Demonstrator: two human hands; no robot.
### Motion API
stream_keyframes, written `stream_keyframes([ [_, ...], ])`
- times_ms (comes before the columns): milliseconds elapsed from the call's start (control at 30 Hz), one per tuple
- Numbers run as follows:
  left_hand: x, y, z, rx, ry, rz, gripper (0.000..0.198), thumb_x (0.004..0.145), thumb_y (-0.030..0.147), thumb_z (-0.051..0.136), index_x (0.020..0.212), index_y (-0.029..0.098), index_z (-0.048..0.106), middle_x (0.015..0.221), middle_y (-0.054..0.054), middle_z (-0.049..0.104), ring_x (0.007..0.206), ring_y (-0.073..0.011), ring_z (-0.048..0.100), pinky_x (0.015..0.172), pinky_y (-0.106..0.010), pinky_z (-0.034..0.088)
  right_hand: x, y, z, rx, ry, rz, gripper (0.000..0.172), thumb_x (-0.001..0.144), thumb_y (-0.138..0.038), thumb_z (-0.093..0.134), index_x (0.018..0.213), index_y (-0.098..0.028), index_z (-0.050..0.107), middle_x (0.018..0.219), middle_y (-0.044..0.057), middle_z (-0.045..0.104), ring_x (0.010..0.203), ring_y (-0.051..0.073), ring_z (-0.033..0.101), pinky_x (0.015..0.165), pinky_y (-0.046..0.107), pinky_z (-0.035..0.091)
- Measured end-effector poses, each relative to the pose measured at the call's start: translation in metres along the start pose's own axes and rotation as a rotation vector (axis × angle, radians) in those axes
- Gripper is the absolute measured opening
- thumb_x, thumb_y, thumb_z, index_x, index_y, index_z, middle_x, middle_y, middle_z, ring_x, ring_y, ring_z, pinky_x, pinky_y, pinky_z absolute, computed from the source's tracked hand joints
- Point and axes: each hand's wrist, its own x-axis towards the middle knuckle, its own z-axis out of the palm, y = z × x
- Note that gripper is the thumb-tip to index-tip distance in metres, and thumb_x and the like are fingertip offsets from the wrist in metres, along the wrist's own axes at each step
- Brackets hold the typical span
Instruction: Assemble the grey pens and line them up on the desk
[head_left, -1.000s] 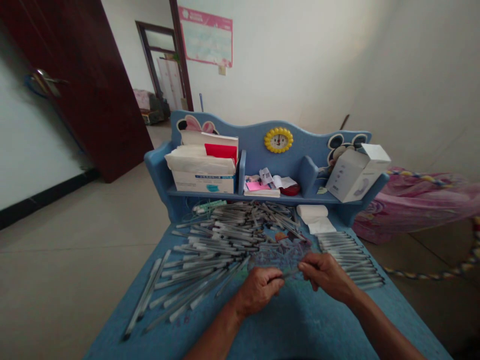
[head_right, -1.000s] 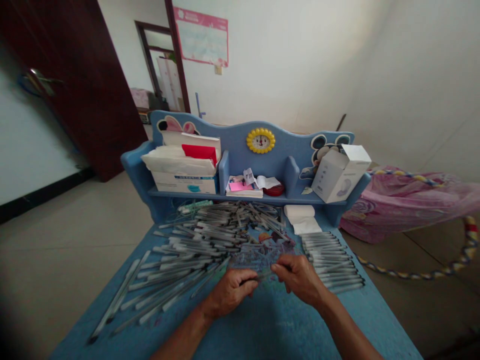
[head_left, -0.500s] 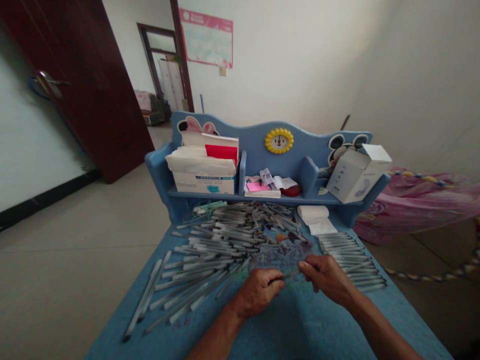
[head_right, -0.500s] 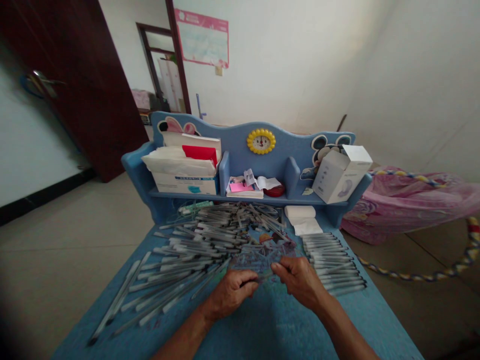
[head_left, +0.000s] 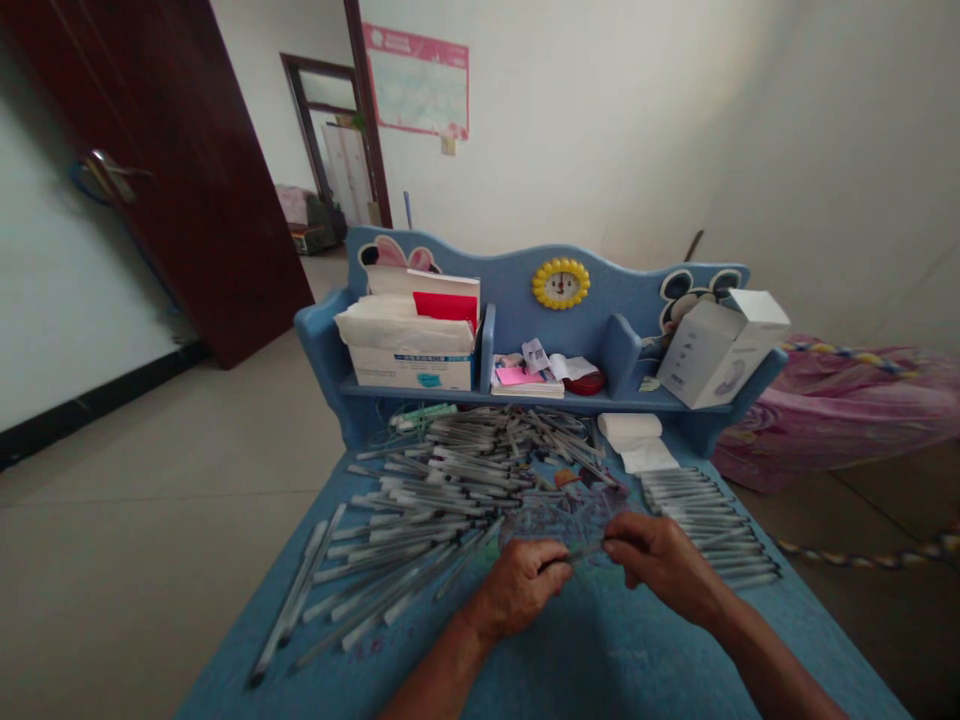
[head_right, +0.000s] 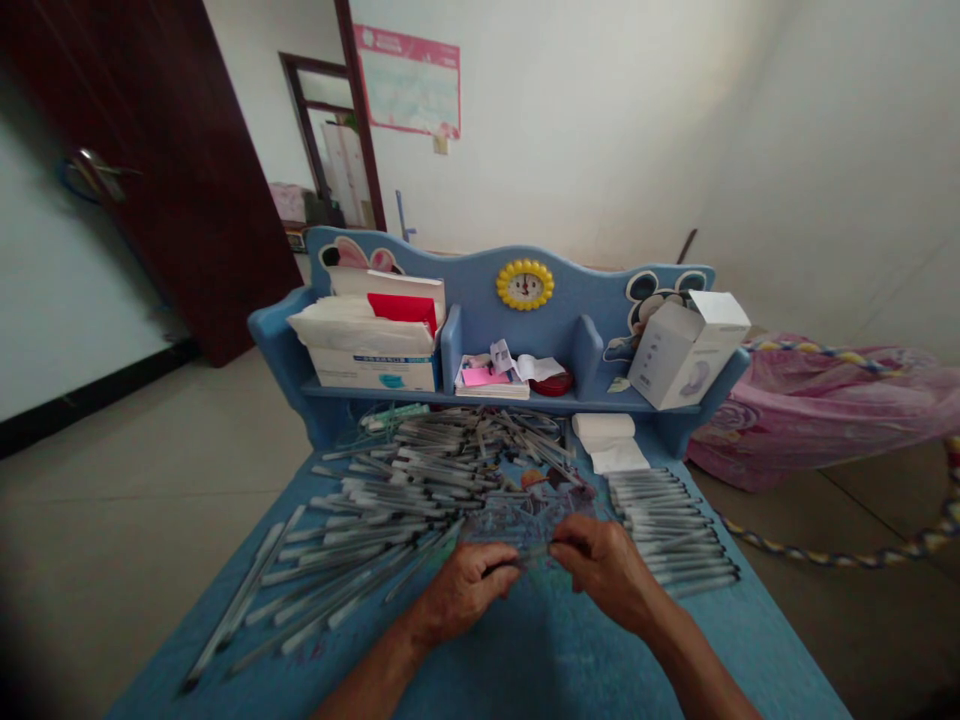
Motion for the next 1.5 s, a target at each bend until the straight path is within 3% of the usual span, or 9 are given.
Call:
stream_keyframes([
  [133, 0.000, -0.003, 0.001, -0.001, 0.008, 0.006, 0.018, 0.081, 0.019, 0.045, 0.068, 0.015, 0.057, 0.060, 0.004, 0.047, 0.060, -0.0097, 0.047, 0.057, -0.019, 0.034, -0.001, -0.001, -0.001, -0.057, -0.004, 0.027, 0.032, 0.084, -0.038, 0.045, 0.061, -0.017, 0.052, 0.047, -0.005, 0.045, 0.042, 0.010, 0.050, 0.045, 0.021, 0.038],
  [267, 0.000, -0.005, 0.001, 0.037, 0.010, 0.037, 0.018, 0.081, 0.018, 0.046, 0.067, 0.015, 0.057, 0.059, 0.004, 0.047, 0.059, -0.0093, 0.047, 0.056, -0.019, 0.034, -0.002, -0.003, -0.001, 0.014, -0.020, 0.008, 0.018, 0.081, -0.031, 0.050, 0.073, -0.017, 0.057, 0.053, -0.005, 0.050, 0.048, 0.011, 0.054, 0.047, 0.021, 0.040],
  [400, 0.000, -0.006, 0.003, 0.153, 0.049, 0.109, 0.017, 0.082, 0.018, 0.047, 0.069, 0.016, 0.058, 0.062, 0.003, 0.051, 0.063, -0.0103, 0.051, 0.057, -0.019, 0.036, -0.001, 0.000, 0.002, 0.069, -0.013, 0.032, 0.024, 0.081, -0.032, 0.051, 0.062, -0.016, 0.054, 0.051, -0.004, 0.049, 0.044, 0.009, 0.053, 0.045, 0.020, 0.039],
  [533, 0.000, -0.008, 0.007, 0.351, 0.144, 0.199, 0.016, 0.085, 0.019, 0.047, 0.075, 0.017, 0.059, 0.068, 0.001, 0.058, 0.068, -0.0121, 0.055, 0.062, -0.021, 0.038, 0.000, 0.008, 0.010, 0.197, -0.025, 0.120, 0.035, 0.081, -0.040, 0.049, 0.056, -0.016, 0.050, 0.043, -0.005, 0.048, 0.035, 0.007, 0.048, 0.037, 0.018, 0.033],
  [733, -0.001, -0.009, 0.010, 0.709, 0.270, 0.300, 0.014, 0.085, 0.019, 0.049, 0.072, 0.017, 0.054, 0.066, 0.000, 0.054, 0.063, -0.0142, 0.051, 0.058, -0.024, 0.036, 0.000, 0.015, 0.023, 0.407, -0.016, 0.303, 0.041, 0.080, -0.046, 0.047, 0.052, -0.016, 0.047, 0.036, -0.003, 0.050, 0.025, 0.007, 0.044, 0.029, 0.017, 0.027],
  [1067, -0.005, -0.007, 0.019, 0.856, 0.377, 0.323, 0.011, 0.081, 0.013, 0.049, 0.071, 0.019, 0.050, 0.065, -0.001, 0.054, 0.062, -0.0158, 0.049, 0.057, -0.027, 0.035, -0.002, 0.013, 0.035, 0.573, 0.015, 0.482, 0.038, 0.078, -0.047, 0.042, 0.052, -0.018, 0.040, 0.037, 0.001, 0.055, 0.019, 0.007, 0.040, 0.024, 0.016, 0.019],
  [1200, -0.004, -0.018, 0.024, 0.813, 0.382, 0.343, 0.010, 0.075, 0.025, 0.058, 0.075, 0.019, 0.050, 0.068, -0.001, 0.056, 0.065, -0.0164, 0.051, 0.057, -0.027, 0.036, 0.003, 0.028, 0.039, 0.513, 0.012, 0.441, 0.044, 0.075, -0.055, 0.042, 0.051, -0.018, 0.039, 0.036, 0.001, 0.054, 0.020, 0.008, 0.042, 0.025, 0.016, 0.019],
  [1333, -0.002, -0.028, 0.026, 0.806, 0.351, 0.334, 0.003, 0.076, 0.020, 0.053, 0.078, 0.019, 0.051, 0.069, -0.002, 0.057, 0.066, -0.0162, 0.052, 0.060, -0.027, 0.038, 0.005, 0.035, 0.038, 0.451, 0.008, 0.385, 0.046, 0.073, -0.059, 0.042, 0.051, -0.019, 0.041, 0.035, 0.000, 0.051, 0.023, 0.007, 0.041, 0.027, 0.017, 0.019],
  [1500, 0.002, -0.040, 0.026, 0.817, 0.310, 0.324, 0.008, 0.072, 0.019, 0.058, 0.073, 0.020, 0.050, 0.069, -0.001, 0.057, 0.066, -0.0166, 0.052, 0.058, -0.027, 0.040, 0.001, 0.038, 0.040, 0.412, 0.060, 0.348, 0.047, 0.073, -0.059, 0.044, 0.049, -0.019, 0.041, 0.035, -0.001, 0.047, 0.026, 0.006, 0.037, 0.030, 0.017, 0.021],
])
